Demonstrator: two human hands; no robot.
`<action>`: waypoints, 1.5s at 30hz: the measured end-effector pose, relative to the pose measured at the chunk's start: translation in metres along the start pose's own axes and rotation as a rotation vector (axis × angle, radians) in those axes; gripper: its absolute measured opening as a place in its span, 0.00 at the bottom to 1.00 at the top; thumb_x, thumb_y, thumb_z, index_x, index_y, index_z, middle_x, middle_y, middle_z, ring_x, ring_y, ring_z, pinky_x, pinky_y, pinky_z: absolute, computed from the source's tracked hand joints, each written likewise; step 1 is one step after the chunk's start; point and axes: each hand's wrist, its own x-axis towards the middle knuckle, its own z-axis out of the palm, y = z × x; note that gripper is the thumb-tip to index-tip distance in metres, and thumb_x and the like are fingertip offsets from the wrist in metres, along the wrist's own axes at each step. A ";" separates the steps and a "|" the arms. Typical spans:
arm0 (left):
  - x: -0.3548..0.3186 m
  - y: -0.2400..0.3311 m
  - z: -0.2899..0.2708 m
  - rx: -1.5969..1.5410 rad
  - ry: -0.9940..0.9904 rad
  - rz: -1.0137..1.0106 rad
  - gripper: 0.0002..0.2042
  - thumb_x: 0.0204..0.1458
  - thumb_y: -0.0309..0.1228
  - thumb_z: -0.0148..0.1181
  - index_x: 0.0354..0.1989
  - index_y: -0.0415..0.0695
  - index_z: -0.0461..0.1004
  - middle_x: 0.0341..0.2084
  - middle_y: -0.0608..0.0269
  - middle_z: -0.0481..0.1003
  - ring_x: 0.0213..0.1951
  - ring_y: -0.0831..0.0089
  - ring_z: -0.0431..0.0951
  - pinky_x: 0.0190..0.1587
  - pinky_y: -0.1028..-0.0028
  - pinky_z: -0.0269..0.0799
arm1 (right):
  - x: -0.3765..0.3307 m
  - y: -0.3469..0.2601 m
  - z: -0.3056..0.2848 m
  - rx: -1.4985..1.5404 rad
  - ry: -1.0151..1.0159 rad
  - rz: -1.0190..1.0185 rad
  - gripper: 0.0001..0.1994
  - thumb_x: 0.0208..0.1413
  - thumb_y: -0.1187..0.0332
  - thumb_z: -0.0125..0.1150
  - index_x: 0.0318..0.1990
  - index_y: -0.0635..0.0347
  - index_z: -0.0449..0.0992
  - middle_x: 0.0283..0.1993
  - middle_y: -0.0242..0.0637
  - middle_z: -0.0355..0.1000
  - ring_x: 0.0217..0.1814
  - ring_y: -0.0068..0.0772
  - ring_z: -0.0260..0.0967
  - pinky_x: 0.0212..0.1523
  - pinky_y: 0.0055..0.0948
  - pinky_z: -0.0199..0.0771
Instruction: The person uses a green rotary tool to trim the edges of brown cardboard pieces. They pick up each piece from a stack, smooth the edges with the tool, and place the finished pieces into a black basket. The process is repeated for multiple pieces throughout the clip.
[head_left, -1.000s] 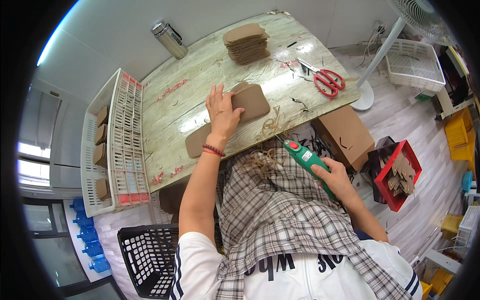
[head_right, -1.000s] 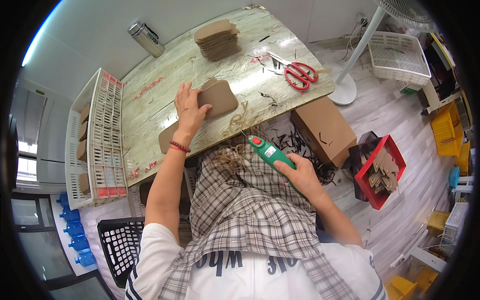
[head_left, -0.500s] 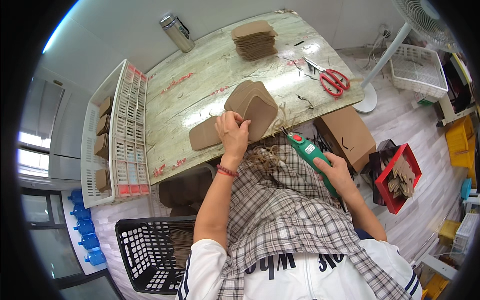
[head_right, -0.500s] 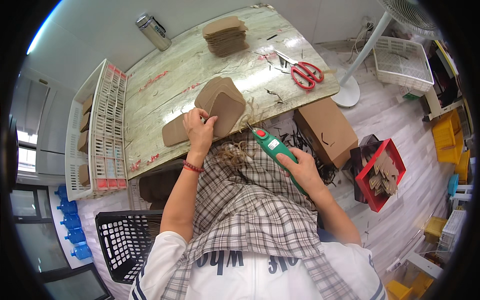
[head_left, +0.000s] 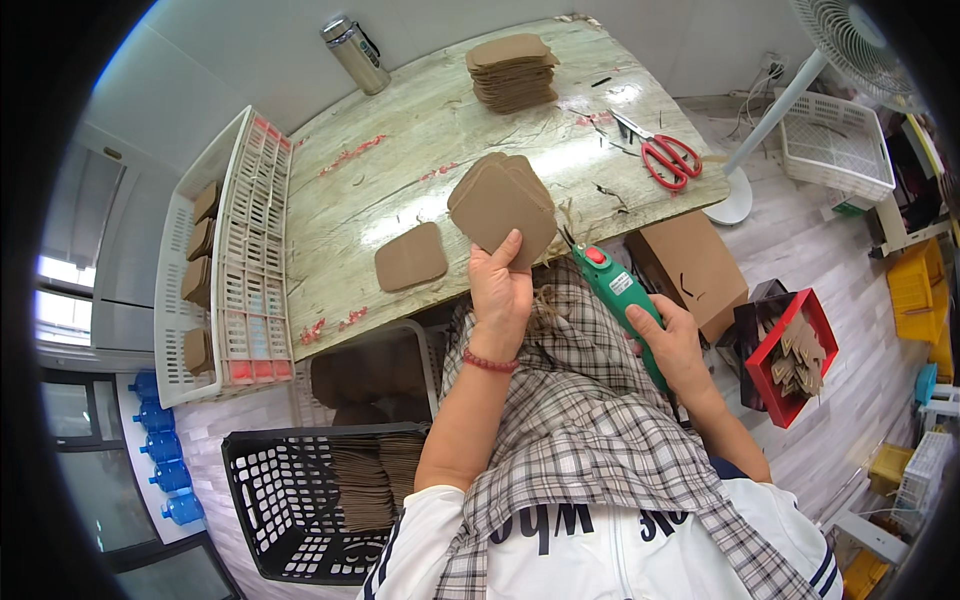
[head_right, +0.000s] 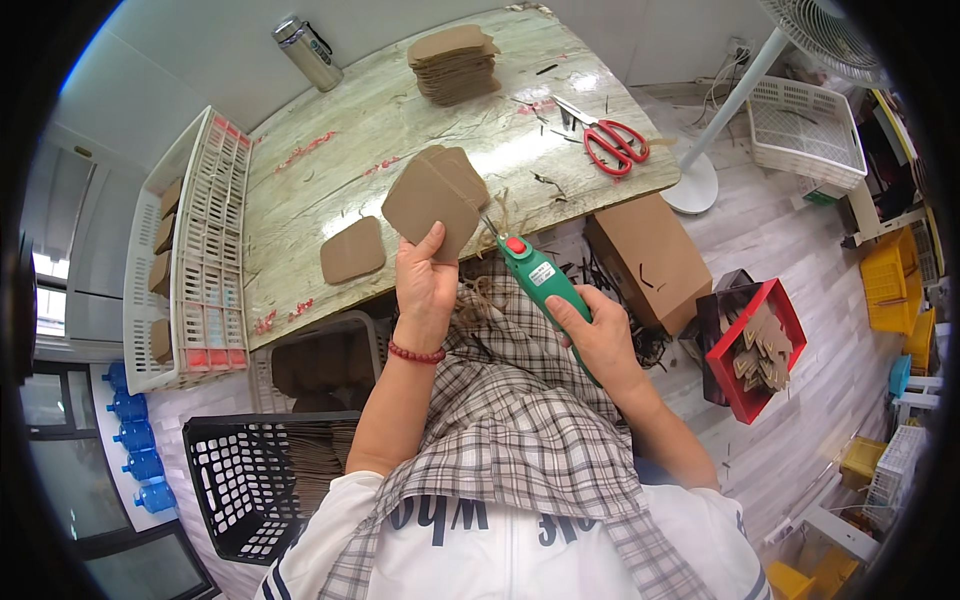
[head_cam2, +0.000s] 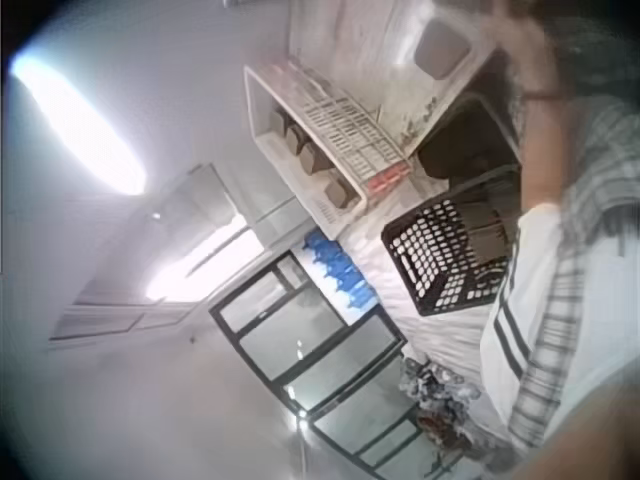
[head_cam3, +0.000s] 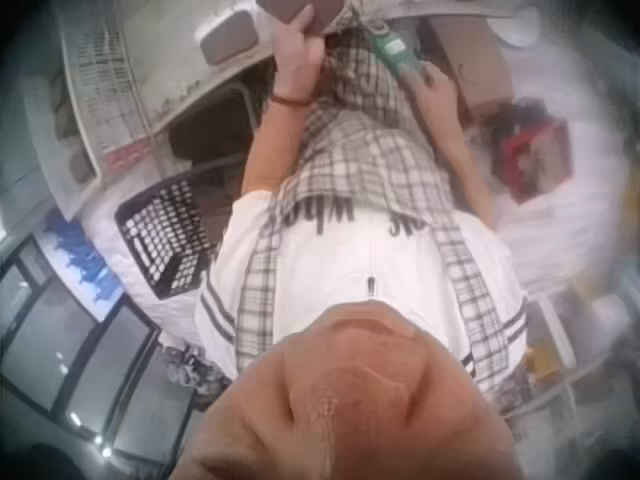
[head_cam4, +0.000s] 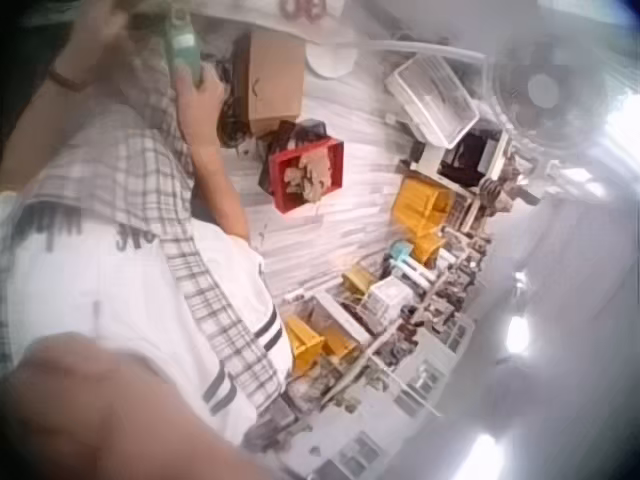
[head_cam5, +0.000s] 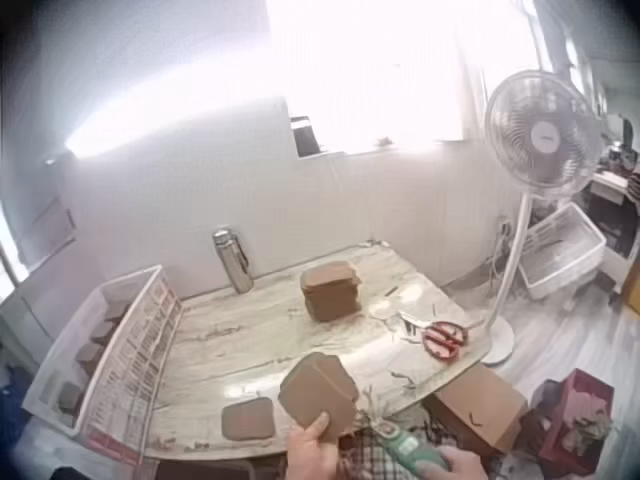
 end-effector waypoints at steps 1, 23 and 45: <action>-0.002 -0.001 0.002 0.002 -0.006 0.001 0.19 0.53 0.15 0.56 0.53 0.40 0.63 0.50 0.59 0.71 0.53 0.67 0.71 0.59 0.67 0.68 | -0.002 -0.002 0.000 0.008 0.001 0.000 0.17 0.57 0.57 0.61 0.39 0.67 0.75 0.24 0.30 0.69 0.21 0.16 0.64 0.22 0.19 0.63; -0.027 -0.021 -0.004 0.127 -0.163 -0.129 0.21 0.51 0.11 0.53 0.54 0.42 0.64 0.49 0.59 0.73 0.49 0.68 0.75 0.53 0.68 0.73 | -0.001 -0.014 -0.010 0.099 -0.018 0.029 0.17 0.58 0.57 0.60 0.39 0.65 0.75 0.26 0.30 0.71 0.22 0.15 0.64 0.23 0.18 0.64; -0.010 0.061 -0.027 0.798 -0.380 -0.396 0.27 0.45 0.13 0.55 0.58 0.40 0.67 0.48 0.62 0.75 0.48 0.75 0.76 0.51 0.74 0.72 | -0.009 -0.021 -0.042 -0.075 -0.211 0.067 0.17 0.58 0.59 0.59 0.44 0.66 0.73 0.28 0.32 0.71 0.24 0.16 0.65 0.26 0.17 0.66</action>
